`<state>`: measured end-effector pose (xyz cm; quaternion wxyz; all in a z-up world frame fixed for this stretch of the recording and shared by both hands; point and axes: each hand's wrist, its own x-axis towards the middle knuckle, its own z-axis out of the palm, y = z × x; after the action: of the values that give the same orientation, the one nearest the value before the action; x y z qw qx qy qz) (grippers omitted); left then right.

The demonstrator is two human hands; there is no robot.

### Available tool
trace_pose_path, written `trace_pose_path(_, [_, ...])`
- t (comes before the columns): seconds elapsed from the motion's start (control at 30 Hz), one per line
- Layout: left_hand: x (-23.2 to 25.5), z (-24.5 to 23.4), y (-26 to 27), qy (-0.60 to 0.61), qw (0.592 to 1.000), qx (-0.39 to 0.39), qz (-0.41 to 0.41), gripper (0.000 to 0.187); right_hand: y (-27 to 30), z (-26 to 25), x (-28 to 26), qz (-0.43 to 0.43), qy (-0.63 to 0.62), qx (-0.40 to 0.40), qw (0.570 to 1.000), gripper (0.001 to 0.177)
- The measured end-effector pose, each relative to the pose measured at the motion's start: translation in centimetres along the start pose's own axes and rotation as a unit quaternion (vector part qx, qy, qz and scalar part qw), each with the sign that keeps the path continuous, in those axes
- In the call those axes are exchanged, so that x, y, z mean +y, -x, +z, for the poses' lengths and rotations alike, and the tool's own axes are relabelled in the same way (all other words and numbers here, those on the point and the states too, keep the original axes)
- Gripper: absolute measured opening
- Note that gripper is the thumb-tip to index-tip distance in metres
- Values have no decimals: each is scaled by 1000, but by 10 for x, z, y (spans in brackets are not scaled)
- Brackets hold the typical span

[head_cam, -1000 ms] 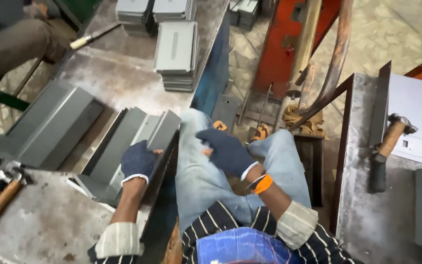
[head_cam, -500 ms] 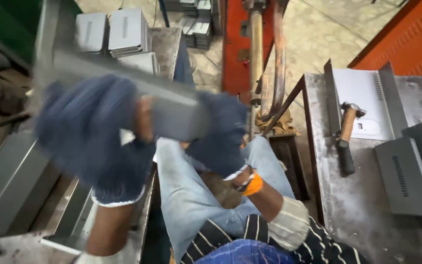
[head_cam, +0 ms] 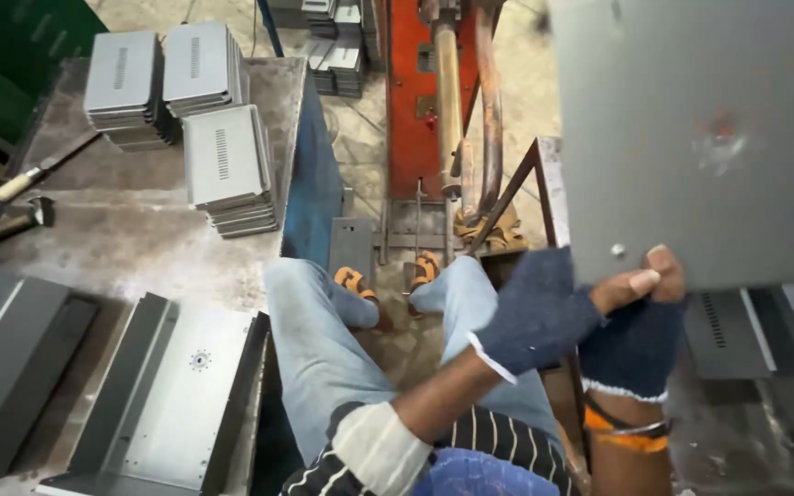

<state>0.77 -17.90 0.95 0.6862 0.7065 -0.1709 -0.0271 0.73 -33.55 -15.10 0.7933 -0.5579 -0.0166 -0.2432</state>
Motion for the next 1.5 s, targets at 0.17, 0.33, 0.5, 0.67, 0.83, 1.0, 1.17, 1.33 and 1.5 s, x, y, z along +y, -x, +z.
trace_pose_path(0.17, [-83, 8, 16, 75, 996, -4, -51, 38, 21, -15, 34, 134, -112, 44, 984, 37])
trace_pose_path(0.33, [-112, -35, 37, 45, 993, 81, -76, 39, 23, 84, -16, 269, -219, 62, 936, 28])
trace_pose_path(0.5, [-272, -129, 31, -237, 941, 206, 126, 48, 19, 115, -9, 288, -128, 41, 948, 45])
trace_pose_path(0.67, [-175, -277, -26, -316, 858, 393, -96, 41, 19, 106, 10, 338, -124, 54, 931, 42])
trace_pose_path(0.83, [-261, -392, -59, -639, 645, 406, 106, 48, 18, 111, 18, 344, -122, 60, 929, 41])
trace_pose_path(1.0, [-279, -405, -80, -625, 684, 222, -303, 34, 18, 112, 17, 338, -115, 66, 932, 39])
trace_pose_path(1.17, [-275, -389, -73, -643, 691, 240, -226, 18, 23, 103, 6, 337, -105, 67, 933, 38])
trace_pose_path(1.33, [-216, -347, -1, -233, 882, 402, -74, 34, 21, 104, 7, 332, -109, 63, 935, 36])
trace_pose_path(1.5, [-462, -287, 107, -126, 954, 271, 29, 43, 23, 103, 2, 330, -119, 51, 935, 32])
